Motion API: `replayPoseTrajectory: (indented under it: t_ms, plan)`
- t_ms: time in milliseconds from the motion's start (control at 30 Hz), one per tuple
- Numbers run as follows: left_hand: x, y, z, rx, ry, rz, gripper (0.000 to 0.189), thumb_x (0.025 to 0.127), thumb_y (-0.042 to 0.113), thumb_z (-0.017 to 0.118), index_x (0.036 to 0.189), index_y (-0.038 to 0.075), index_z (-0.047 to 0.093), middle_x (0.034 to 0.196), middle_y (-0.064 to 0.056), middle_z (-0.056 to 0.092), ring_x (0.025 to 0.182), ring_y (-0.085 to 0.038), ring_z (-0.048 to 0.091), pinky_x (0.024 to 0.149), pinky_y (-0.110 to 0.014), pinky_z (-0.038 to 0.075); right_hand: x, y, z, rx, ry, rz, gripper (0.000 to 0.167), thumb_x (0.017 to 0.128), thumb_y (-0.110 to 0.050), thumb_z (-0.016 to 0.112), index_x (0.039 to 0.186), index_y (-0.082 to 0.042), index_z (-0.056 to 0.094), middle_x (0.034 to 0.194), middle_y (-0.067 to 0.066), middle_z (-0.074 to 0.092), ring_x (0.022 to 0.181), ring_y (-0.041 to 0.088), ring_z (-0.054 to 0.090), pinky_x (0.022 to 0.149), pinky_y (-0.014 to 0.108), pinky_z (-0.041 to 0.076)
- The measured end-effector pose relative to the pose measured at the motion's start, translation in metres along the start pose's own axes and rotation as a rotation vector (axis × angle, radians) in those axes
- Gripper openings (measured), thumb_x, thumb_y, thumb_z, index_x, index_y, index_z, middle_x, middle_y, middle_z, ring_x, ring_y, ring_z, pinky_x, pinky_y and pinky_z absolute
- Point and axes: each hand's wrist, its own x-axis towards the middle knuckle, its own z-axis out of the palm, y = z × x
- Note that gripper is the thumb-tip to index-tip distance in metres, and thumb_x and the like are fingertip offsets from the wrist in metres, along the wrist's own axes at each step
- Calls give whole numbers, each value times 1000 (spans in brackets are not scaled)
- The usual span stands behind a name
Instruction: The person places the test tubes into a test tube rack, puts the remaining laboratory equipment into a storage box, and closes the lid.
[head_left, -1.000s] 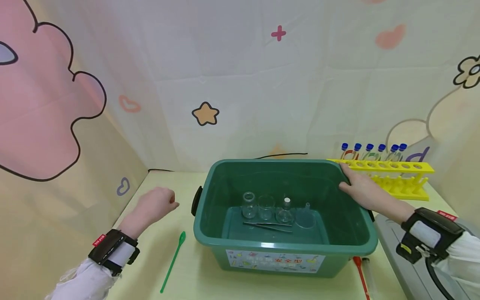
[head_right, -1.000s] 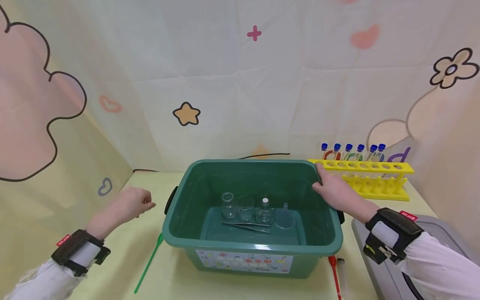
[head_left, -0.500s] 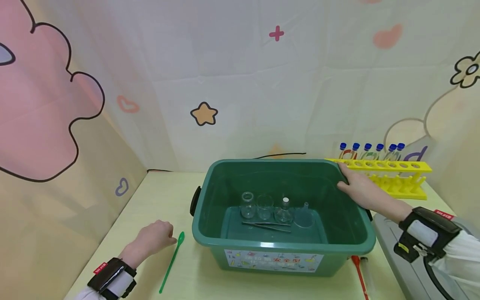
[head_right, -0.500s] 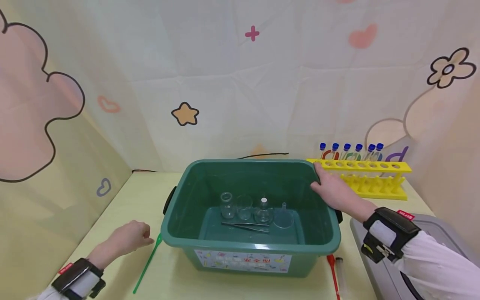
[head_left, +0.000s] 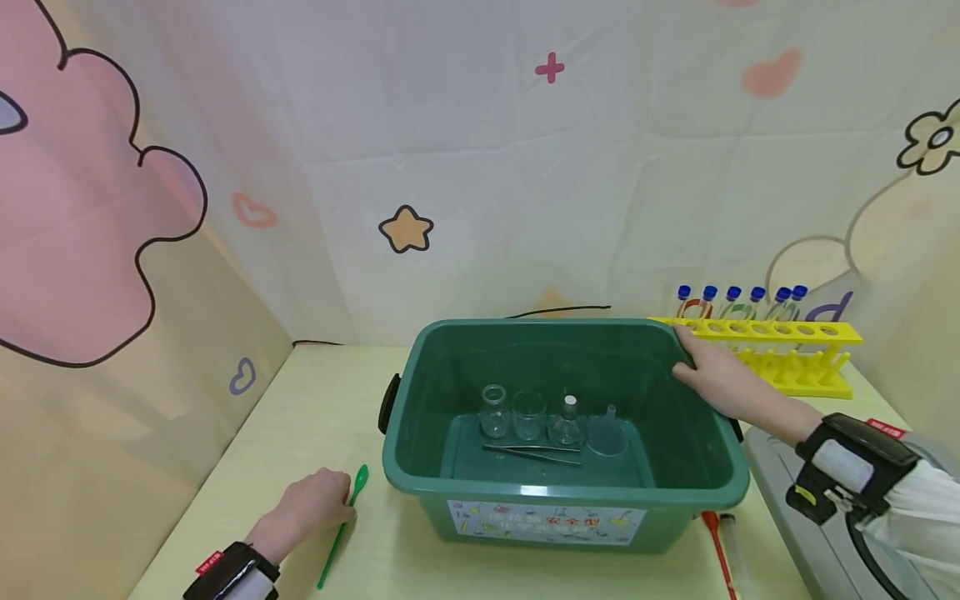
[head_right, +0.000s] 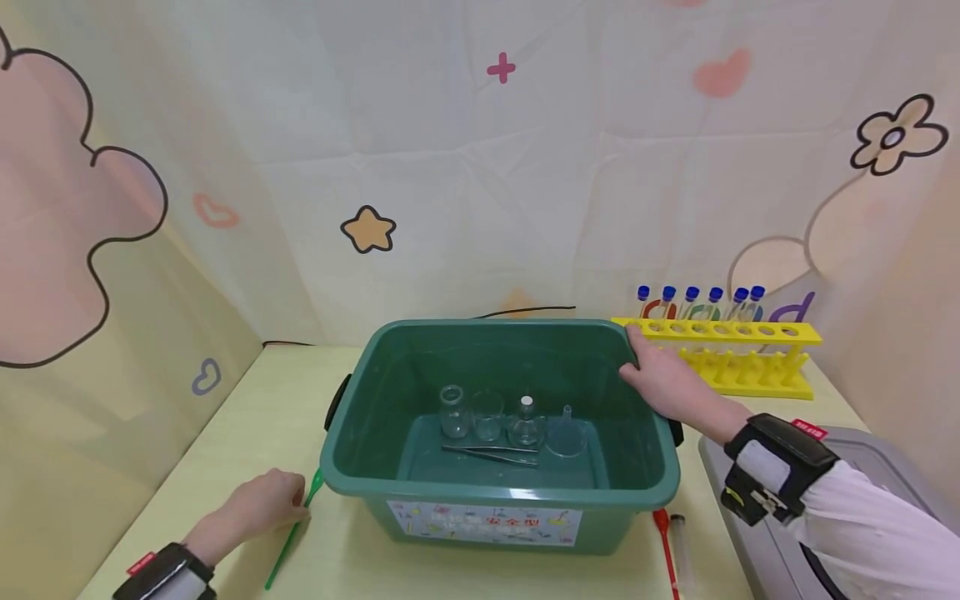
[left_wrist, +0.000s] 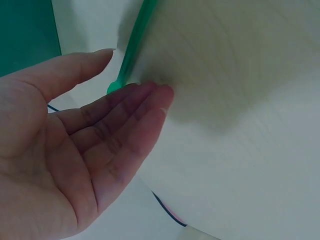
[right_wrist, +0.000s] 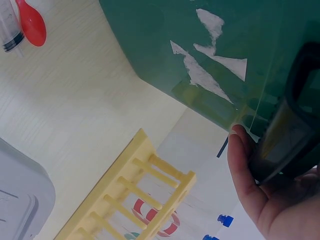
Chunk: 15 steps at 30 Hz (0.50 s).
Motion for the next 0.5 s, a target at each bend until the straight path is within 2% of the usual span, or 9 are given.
replayPoseTrajectory:
  t_ms: [267, 500]
  plan:
    - [1, -2, 4, 53, 59, 39, 23, 70, 2, 65, 65, 8, 44, 58, 0, 41, 52, -15, 41, 44, -30, 34, 0, 0, 0, 13, 1, -1, 62, 93, -8, 40, 141, 6, 2, 139, 32, 17, 114, 47, 32, 88, 62, 23]
    - [1, -2, 8, 57, 109, 72, 24, 70, -3, 63, 62, 9, 44, 57, 0, 41, 51, -15, 40, 44, -33, 36, 1, 1, 1, 3, 5, 2, 62, 93, -9, 41, 141, 6, 3, 138, 32, 18, 110, 47, 36, 86, 60, 27]
